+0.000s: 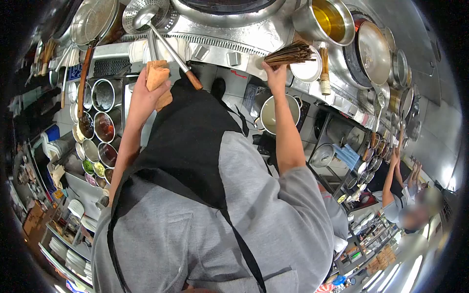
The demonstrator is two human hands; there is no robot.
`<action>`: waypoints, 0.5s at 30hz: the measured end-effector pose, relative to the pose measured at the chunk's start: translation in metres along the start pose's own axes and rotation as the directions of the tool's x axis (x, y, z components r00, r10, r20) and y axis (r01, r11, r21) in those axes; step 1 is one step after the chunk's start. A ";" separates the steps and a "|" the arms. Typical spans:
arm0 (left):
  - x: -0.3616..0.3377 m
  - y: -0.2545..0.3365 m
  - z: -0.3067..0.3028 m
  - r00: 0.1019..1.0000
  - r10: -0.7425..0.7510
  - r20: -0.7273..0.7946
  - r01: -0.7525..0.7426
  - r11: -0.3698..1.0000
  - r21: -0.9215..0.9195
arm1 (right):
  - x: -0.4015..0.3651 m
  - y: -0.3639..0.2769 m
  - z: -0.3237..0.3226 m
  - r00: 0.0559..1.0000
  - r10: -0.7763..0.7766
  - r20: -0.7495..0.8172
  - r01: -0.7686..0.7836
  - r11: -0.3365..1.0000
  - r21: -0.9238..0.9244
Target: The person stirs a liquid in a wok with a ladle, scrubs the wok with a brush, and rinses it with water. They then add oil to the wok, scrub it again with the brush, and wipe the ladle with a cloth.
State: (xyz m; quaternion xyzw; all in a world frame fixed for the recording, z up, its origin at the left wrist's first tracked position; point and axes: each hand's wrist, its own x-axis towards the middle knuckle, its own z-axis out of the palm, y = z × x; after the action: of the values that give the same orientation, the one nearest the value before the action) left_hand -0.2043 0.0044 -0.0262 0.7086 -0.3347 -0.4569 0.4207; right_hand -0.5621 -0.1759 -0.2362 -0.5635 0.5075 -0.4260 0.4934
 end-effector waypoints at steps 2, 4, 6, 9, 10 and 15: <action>-0.002 -0.006 -0.003 1.000 -0.007 -0.011 0.007 1.000 -0.006 | 0.007 -0.025 -0.001 1.000 0.024 0.020 -0.023 0.999 -0.027; -0.004 -0.008 -0.006 1.000 -0.015 -0.004 0.015 1.000 -0.010 | 0.003 -0.031 -0.008 0.999 -0.027 0.030 0.032 0.986 -0.162; -0.003 -0.019 -0.004 1.000 -0.003 -0.019 0.003 1.000 -0.030 | -0.001 -0.032 -0.013 0.997 0.004 0.074 0.017 0.958 -0.285; 0.001 -0.020 -0.002 0.998 -0.048 -0.043 0.044 0.995 -0.091 | -0.018 0.008 0.000 1.000 0.013 -0.011 -0.016 0.956 -0.291; 0.003 -0.022 -0.002 0.993 -0.115 -0.021 0.110 0.981 -0.160 | -0.019 0.001 0.000 1.000 -0.012 -0.023 0.005 0.957 -0.292; 0.025 -0.015 -0.009 0.967 -0.227 0.120 0.256 0.866 -0.430 | 0.003 -0.091 0.014 0.997 -0.072 -0.030 0.065 0.982 -0.175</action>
State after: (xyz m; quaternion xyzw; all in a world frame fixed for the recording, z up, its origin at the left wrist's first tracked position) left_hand -0.1852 -0.0084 -0.0464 0.6154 -0.1444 -0.5929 0.4989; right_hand -0.5347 -0.1774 -0.1485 -0.6138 0.5319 -0.4069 0.4181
